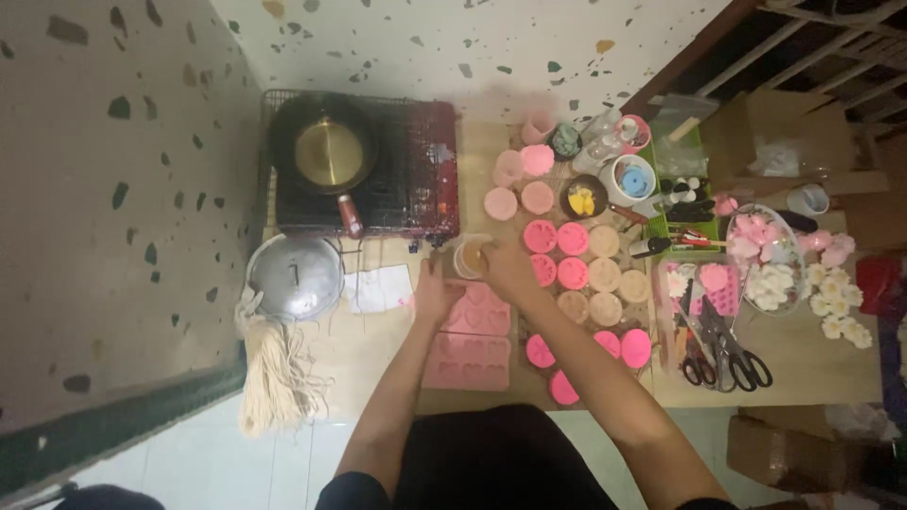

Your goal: The recorder is crafting decorative pink candles, involving removing items from molds, brushing surfaces, and preparing materials.

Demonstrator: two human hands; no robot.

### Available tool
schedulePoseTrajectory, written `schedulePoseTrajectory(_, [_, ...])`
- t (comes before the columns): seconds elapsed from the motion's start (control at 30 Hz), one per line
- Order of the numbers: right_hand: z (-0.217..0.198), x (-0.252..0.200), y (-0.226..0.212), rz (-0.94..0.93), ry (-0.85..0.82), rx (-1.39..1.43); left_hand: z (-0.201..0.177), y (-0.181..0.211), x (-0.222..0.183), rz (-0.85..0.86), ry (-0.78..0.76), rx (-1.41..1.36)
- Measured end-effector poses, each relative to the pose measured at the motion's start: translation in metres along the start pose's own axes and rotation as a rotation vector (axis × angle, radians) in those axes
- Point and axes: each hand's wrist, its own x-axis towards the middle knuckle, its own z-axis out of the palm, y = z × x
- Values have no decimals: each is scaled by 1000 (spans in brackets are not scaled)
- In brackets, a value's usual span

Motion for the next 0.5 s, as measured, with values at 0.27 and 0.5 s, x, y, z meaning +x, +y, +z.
schedulePoseTrajectory(0.27, [-3,2,6,86,-85,22,16,10,21,138,68,2])
schedulePoseTrajectory(0.5, [-36,10,-12,116,-116,62,27,-1,28,162,84,-59])
